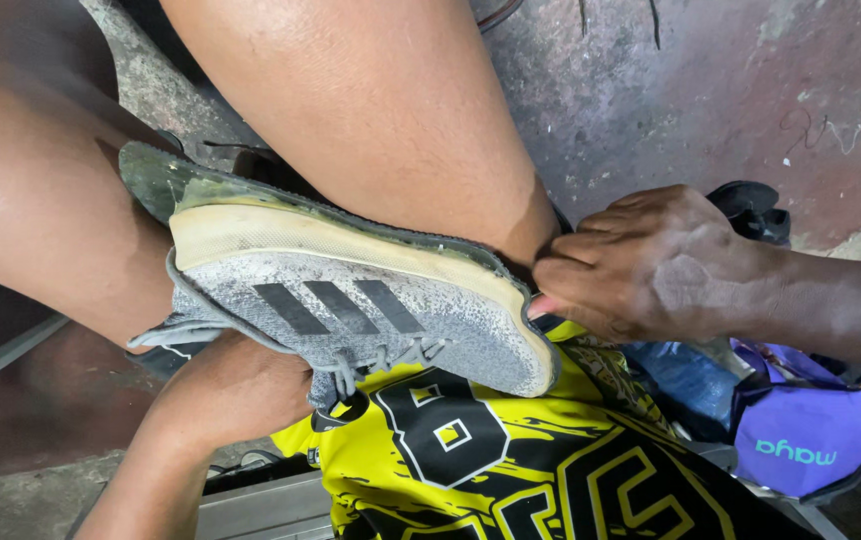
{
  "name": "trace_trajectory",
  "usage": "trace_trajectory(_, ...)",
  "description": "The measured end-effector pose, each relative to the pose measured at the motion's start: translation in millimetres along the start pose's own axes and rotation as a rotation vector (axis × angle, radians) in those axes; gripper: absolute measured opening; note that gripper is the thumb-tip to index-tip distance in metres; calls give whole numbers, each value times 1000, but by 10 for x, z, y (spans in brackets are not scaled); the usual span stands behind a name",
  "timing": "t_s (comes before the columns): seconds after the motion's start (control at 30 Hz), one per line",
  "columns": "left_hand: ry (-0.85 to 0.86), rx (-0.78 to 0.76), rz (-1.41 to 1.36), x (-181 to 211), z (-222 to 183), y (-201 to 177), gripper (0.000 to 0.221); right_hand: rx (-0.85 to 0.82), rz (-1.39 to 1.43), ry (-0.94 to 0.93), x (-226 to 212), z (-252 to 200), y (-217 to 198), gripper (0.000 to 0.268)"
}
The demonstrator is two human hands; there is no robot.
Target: The person stitches the sole of a gray sneaker by hand using a needle and thread while holding the shoe against their thigh.
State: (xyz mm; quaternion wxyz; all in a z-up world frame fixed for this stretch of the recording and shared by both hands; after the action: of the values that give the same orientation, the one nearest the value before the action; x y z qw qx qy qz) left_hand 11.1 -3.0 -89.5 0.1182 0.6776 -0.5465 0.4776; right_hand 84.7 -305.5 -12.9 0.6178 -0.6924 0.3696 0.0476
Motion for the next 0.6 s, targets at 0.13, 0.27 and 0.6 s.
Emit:
trace_trajectory(0.13, -31, 61, -167, -79, -17, 5, 43, -863, -116, 329, 199, -56, 241, 59)
trace_trajectory(0.27, 29, 77, -96, -147, -104, 1, 44, -504, -95, 267, 303, -217, 223, 65)
trace_trajectory(0.6, -179, 183, 122, 147, -576, -547, 41, -21, 140, 237, 524, -496, 79, 51)
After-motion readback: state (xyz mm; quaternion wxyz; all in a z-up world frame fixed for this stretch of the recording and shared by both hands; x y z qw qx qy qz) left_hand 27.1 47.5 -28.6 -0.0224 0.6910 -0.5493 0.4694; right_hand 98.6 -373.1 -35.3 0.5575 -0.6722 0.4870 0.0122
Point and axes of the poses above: each hand's wrist, its own z-axis towards the middle knuckle, its own y-axis out of the palm, x = y × z, the point moved 3 cm from there along z, towards the middle knuckle, and after that the axes turned 3 degrees about -y, right-handed, at the moved point
